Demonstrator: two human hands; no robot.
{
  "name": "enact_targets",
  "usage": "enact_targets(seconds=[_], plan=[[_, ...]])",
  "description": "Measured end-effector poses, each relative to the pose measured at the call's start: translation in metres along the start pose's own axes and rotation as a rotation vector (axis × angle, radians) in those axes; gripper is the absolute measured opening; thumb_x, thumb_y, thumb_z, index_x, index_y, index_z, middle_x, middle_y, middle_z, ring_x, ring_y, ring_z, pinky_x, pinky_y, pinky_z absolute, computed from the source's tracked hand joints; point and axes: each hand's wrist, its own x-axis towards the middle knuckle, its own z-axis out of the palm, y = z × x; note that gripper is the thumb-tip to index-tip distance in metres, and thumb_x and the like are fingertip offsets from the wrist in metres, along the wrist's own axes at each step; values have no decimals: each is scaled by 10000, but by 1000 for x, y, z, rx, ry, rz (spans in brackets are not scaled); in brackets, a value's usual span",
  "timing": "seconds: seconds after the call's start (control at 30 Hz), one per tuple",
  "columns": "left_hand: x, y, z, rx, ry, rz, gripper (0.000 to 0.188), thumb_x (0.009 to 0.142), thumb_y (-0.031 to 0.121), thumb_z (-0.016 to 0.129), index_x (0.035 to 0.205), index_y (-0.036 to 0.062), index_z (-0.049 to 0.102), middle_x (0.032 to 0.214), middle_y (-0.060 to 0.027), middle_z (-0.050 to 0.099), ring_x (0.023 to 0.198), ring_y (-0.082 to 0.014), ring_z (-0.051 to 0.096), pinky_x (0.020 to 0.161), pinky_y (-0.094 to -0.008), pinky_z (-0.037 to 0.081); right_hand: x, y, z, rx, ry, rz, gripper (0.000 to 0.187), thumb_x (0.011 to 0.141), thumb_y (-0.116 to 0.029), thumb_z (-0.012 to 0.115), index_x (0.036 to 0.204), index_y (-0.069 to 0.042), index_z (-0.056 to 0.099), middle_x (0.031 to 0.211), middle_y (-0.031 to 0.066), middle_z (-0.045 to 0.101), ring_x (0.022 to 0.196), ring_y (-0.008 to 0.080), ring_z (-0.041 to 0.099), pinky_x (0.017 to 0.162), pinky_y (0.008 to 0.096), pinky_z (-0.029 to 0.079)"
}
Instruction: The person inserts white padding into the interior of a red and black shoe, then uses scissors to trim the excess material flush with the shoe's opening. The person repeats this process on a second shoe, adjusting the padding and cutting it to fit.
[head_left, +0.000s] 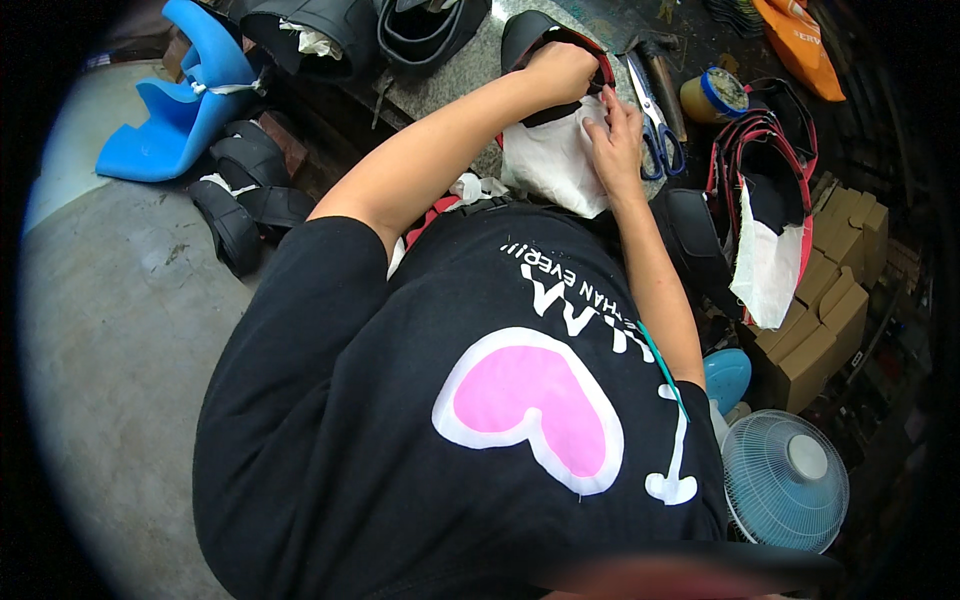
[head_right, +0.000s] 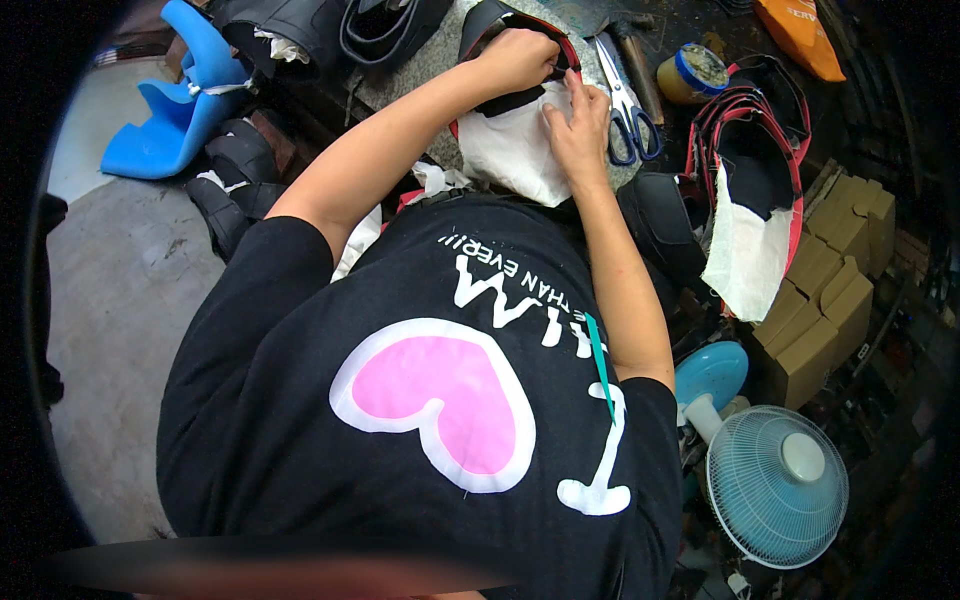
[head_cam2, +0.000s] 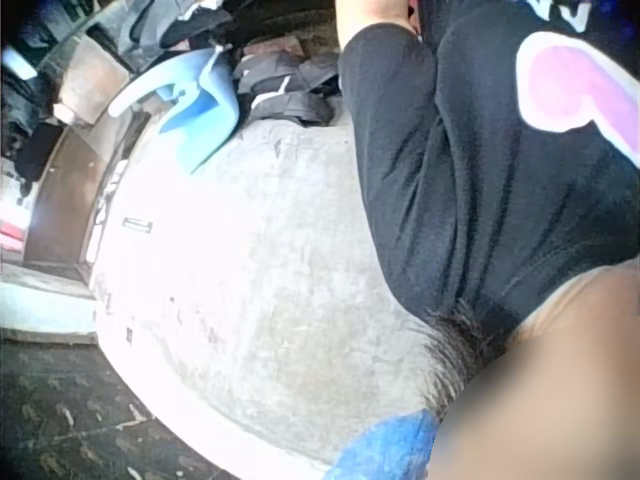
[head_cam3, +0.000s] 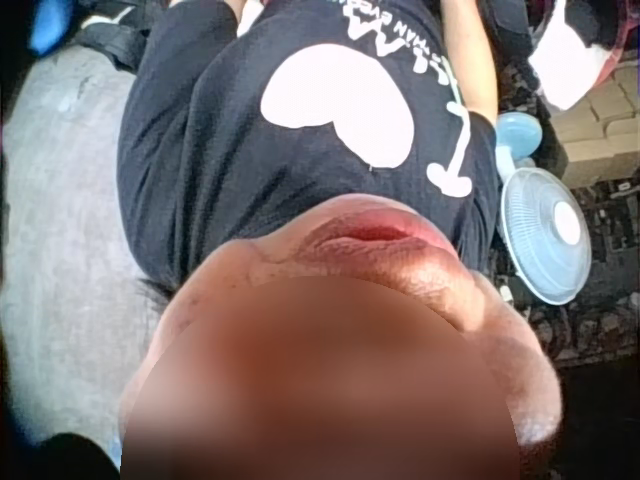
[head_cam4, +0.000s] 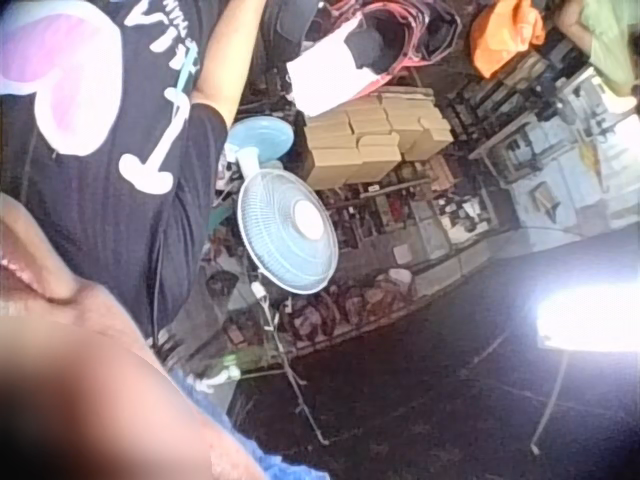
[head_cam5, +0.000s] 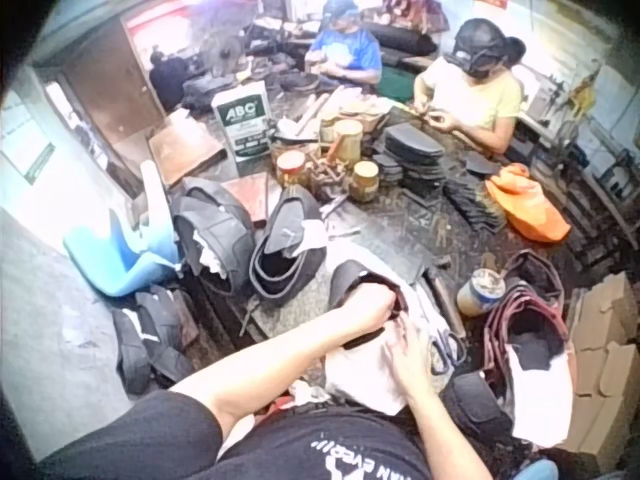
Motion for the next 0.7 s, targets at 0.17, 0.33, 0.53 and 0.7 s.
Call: enact_targets(seconds=[0.17, 0.33, 0.53, 0.7], plan=[[7, -3, 11, -16, 11, -81, 170, 794, 184, 629, 839, 50, 723, 832, -194, 694, 819, -379, 677, 764, -479, 538, 2, -9, 4, -92, 77, -67, 653, 857, -351, 667, 1398, -34, 482, 1259, 171, 485, 1141, 335, 501, 995, 415, 410], [9, -3, 12, -64, -27, -141, 181, 799, 219, 660, 869, 68, 731, 862, -180, 701, 865, -372, 674, 794, -475, 530, -1, -38, 1, -621, -55, -134, 693, 831, -513, 656, 1341, -59, 536, 1295, 109, 496, 1128, 308, 498, 906, 421, 422], [2, -7, 5, -194, 12, -109, 170, 786, 196, 682, 871, 55, 725, 844, -177, 697, 837, -364, 672, 762, -457, 528, -2, -39, -20, -536, -81, -182, 599, 848, -497, 643, 1317, -128, 588, 1281, 102, 517, 1119, 319, 509, 883, 434, 444], [3, -8, 5, -209, 50, -126, 145, 770, 160, 680, 854, 51, 726, 847, -176, 698, 825, -358, 675, 756, -446, 531, -1, -36, -17, -587, -74, -156, 512, 879, -459, 628, 1268, -126, 629, 1257, 123, 547, 1087, 330, 539, 878, 457, 466]])
